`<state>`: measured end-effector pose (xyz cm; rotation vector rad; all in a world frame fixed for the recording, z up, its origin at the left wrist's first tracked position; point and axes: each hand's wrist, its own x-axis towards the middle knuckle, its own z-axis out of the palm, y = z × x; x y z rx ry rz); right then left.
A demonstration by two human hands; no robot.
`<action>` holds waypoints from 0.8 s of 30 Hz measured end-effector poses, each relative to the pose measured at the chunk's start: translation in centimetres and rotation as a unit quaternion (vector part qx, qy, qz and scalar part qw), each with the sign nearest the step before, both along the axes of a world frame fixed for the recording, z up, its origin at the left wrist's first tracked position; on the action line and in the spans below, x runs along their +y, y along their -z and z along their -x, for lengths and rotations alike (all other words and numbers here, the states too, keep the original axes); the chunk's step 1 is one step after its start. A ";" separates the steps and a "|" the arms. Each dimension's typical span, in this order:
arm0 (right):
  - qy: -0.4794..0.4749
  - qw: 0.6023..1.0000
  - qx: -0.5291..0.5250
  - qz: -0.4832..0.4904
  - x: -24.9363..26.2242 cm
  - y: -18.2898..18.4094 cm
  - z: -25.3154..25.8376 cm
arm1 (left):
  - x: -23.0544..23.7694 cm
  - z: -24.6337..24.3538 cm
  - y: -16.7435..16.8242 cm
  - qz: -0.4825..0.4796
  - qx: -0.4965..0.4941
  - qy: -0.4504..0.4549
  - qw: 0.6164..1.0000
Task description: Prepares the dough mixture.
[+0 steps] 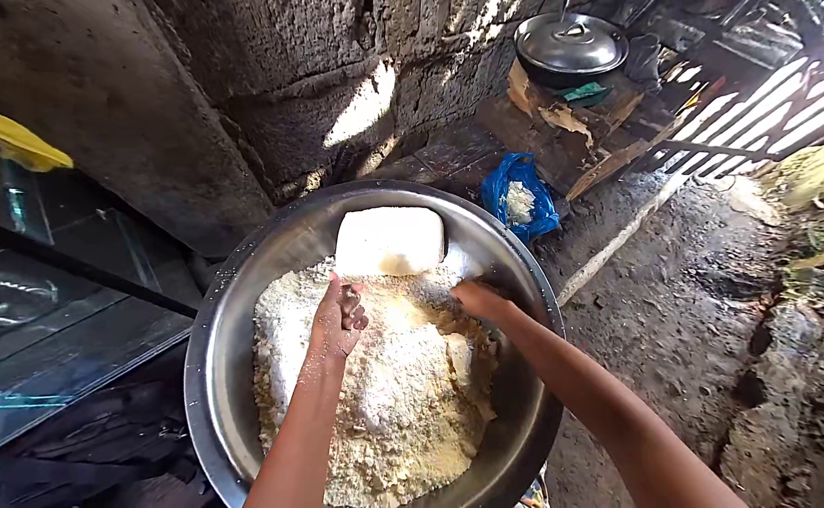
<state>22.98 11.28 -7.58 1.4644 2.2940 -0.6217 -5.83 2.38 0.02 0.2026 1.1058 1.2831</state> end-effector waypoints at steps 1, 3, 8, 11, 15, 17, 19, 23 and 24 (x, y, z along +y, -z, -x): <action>-0.003 1.000 -0.006 -0.005 -0.1 0.2 0.1 | 0.1 0.1 0.0 0.011 0.024 -0.015 1.000; 0.013 1.000 0.023 -0.009 0.1 0.5 -0.3 | 0.1 0.4 0.4 -0.025 0.018 -0.030 0.999; 0.173 0.956 0.235 0.017 -0.3 -3.0 -1.2 | -0.2 0.6 0.1 -0.107 0.032 -0.044 0.993; 0.218 0.912 0.346 -0.029 -1.0 -7.1 -2.8 | -0.3 0.2 -0.5 -0.108 0.073 -0.005 0.991; 0.325 0.805 0.390 -0.307 -0.6 -12.5 -5.4 | -0.7 0.0 -0.3 -0.104 0.067 0.041 0.991; 0.342 0.804 0.350 -0.338 -0.2 -13.5 -6.0 | -0.7 0.0 -0.5 -0.091 0.078 0.047 0.992; 0.310 0.848 0.315 -0.294 -0.5 -12.4 -4.9 | -0.5 0.1 -0.6 -0.083 0.108 0.037 0.990; 0.220 0.973 0.055 0.051 -2.4 -5.1 -0.1 | -0.6 0.4 -0.7 -0.079 0.179 0.045 0.980; 0.201 0.973 -0.003 0.111 -3.2 -3.8 1.7 | -0.5 0.5 -0.6 -0.074 0.200 0.046 0.976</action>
